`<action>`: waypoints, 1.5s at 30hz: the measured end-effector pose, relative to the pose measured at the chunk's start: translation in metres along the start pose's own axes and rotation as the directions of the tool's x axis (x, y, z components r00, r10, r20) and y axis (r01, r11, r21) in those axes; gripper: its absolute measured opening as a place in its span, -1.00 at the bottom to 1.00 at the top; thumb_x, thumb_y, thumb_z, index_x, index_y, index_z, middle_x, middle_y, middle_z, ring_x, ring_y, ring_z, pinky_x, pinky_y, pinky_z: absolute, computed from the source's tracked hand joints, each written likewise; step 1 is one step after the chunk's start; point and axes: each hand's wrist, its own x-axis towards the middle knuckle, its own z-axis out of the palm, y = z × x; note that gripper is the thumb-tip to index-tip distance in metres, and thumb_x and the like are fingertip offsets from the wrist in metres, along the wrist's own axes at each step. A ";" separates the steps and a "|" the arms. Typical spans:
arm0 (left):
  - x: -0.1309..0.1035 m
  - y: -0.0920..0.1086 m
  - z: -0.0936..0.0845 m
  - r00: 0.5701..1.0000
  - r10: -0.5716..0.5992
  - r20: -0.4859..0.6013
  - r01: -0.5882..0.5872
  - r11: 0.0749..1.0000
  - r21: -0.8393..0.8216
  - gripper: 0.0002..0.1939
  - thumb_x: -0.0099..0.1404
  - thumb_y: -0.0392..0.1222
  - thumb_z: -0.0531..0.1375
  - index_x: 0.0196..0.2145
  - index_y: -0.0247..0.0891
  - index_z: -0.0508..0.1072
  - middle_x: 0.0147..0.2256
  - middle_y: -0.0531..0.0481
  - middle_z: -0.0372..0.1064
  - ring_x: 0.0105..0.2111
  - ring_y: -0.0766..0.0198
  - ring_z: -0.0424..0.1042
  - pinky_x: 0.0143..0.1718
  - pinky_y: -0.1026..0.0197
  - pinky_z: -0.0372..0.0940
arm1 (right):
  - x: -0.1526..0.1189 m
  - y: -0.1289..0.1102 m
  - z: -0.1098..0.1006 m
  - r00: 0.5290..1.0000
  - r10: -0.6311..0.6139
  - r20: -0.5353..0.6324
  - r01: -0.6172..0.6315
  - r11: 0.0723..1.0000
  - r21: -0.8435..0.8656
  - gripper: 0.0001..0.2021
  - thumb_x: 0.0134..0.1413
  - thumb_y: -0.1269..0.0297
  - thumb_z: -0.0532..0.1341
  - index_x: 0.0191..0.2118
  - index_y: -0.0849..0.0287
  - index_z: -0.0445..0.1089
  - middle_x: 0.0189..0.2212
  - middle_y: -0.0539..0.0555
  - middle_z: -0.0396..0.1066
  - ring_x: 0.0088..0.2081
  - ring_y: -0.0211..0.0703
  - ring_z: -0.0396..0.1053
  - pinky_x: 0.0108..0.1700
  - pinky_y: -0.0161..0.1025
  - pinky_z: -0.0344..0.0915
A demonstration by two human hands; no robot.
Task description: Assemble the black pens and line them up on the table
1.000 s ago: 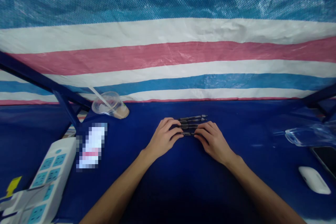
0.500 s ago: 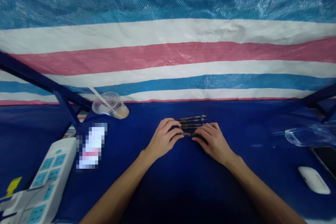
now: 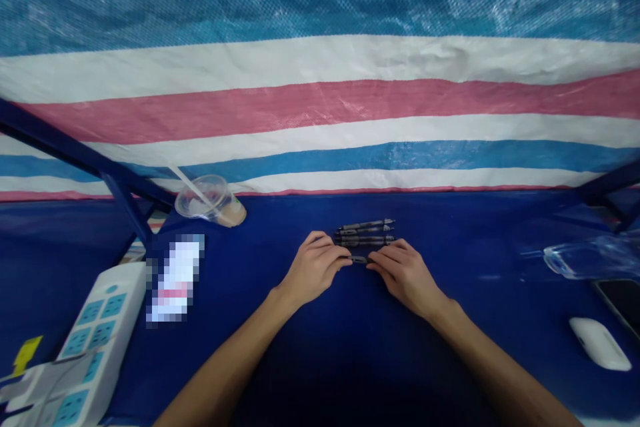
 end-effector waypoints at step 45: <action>-0.001 -0.002 -0.003 0.999 0.000 0.042 0.002 0.998 -0.058 -0.91 0.51 -0.24 0.15 -0.13 -0.21 0.47 -0.27 0.01 0.56 -0.28 0.26 0.50 -0.06 0.08 0.32 | 0.002 0.001 -0.005 1.000 -0.017 0.008 0.017 1.000 0.014 -0.81 0.41 0.41 0.13 0.00 0.15 0.46 -0.20 0.16 0.53 -0.22 -0.04 0.43 -0.15 -0.09 0.41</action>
